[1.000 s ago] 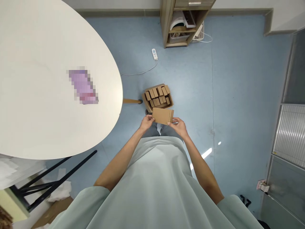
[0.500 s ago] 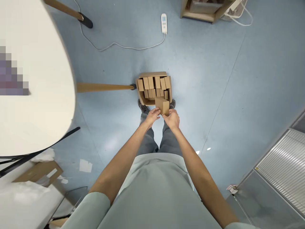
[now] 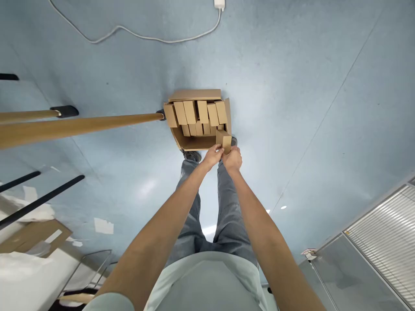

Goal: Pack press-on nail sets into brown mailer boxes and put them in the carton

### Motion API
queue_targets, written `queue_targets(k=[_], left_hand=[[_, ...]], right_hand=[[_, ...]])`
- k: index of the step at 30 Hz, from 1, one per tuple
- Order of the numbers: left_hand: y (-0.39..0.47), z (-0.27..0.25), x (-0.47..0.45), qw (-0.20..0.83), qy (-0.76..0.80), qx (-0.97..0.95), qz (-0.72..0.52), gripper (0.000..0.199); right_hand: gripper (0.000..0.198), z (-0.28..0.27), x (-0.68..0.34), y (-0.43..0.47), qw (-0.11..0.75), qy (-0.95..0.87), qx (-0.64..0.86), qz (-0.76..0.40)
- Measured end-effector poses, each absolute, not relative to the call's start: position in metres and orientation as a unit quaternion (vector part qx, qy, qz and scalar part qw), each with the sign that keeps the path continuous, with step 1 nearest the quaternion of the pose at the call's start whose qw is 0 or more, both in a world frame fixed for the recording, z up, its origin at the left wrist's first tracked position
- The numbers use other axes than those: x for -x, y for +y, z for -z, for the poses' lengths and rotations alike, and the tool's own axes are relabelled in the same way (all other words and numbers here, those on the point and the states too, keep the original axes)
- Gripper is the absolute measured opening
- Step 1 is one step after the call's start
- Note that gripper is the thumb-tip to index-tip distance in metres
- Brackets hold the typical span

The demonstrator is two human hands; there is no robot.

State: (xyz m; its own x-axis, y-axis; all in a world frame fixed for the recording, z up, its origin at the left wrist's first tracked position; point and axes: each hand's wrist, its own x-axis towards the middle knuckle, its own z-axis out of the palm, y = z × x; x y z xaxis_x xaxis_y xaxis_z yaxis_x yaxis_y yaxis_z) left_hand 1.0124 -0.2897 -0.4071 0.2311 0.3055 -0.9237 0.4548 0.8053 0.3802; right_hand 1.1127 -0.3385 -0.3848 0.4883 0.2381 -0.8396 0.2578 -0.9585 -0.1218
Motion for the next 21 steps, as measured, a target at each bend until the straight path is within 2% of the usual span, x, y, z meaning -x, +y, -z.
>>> queue_targets(k=[7, 11, 16, 21], left_hand=[[-0.275, 0.464, -1.023, 0.710, 0.621, -0.327, 0.065, 0.022], [-0.272, 0.481, -1.026, 0.706, 0.626, -0.325, 0.069, 0.022], [-0.270, 0.471, -1.021, 0.690, 0.632, -0.342, 0.084, 0.019], [-0.272, 0.428, -1.008, 0.701, 0.624, -0.334, 0.085, 0.027]], right_hand=[[0.038, 0.451, -1.112, -0.336, -0.027, 0.122, -0.869, 0.478], [0.039, 0.467, -1.116, -0.327, -0.002, 0.144, -0.859, 0.492], [0.033, 0.454, -1.122, -0.318, 0.017, 0.169, -0.845, 0.506], [0.024, 0.410, -1.124, -0.323, -0.004, 0.186, -0.845, 0.502]])
